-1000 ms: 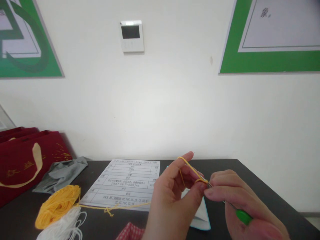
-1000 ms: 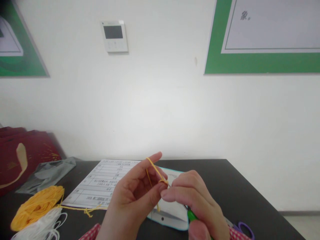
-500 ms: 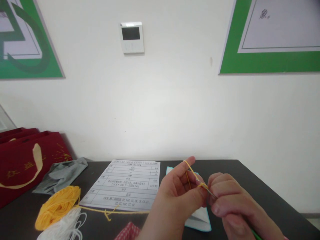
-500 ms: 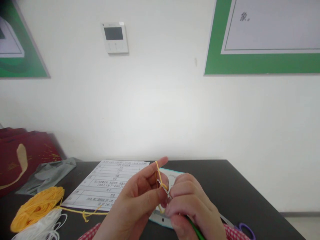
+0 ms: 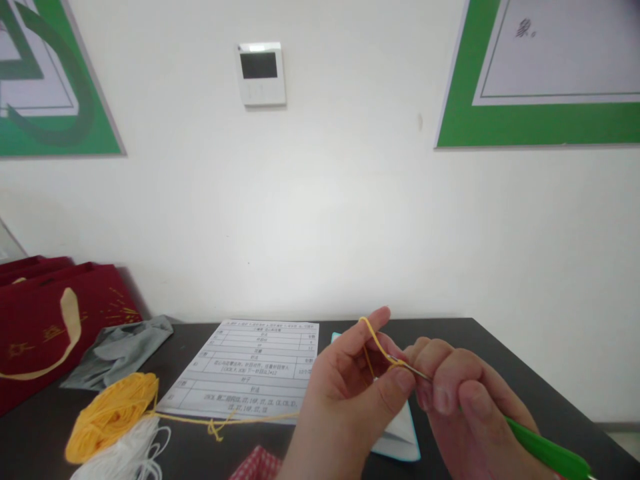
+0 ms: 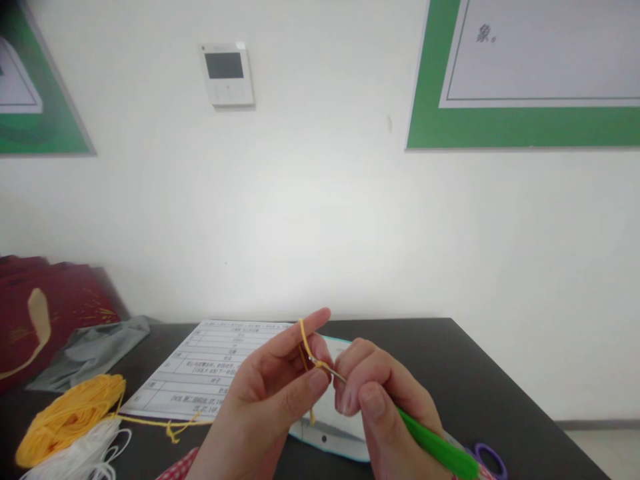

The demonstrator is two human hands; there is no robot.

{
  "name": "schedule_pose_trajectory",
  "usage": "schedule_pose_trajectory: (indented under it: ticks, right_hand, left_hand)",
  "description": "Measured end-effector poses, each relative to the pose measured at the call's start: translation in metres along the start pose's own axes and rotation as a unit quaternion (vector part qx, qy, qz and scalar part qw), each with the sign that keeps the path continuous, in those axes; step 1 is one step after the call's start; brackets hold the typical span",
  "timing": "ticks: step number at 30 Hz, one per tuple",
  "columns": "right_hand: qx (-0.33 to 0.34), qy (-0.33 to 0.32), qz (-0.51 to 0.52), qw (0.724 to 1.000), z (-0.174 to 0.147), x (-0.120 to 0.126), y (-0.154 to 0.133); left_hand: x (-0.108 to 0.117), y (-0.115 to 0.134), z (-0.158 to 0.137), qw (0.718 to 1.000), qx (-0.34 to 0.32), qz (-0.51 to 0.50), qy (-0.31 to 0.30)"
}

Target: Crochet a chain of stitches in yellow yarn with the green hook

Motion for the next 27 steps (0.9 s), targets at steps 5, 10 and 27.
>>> schedule_pose_trajectory:
  ticks: [5, 10, 27]
  right_hand:
    - [-0.009, -0.009, 0.011, 1.0, 0.001, -0.001, 0.0]
    - [0.005, -0.078, -0.007, 0.997, 0.004, 0.005, -0.005]
    - [0.189, -0.315, -0.355, 0.86, 0.017, 0.016, -0.033]
  left_hand:
    - [0.0, -0.001, 0.001, 1.0, -0.014, 0.002, 0.012]
    - [0.001, 0.0, 0.001, 1.0, 0.004, 0.009, 0.008]
    - [0.002, 0.0, -0.004, 0.975, 0.046, 0.213, -0.049]
Point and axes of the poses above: each hand's wrist, its own z-axis towards the middle knuckle, its own x-axis out of the back of the hand, y = z × x, the point moved 4 cm from there along z, towards the middle knuckle, and after that the axes turned 2 degrees about -x, right-handed, at the moved point
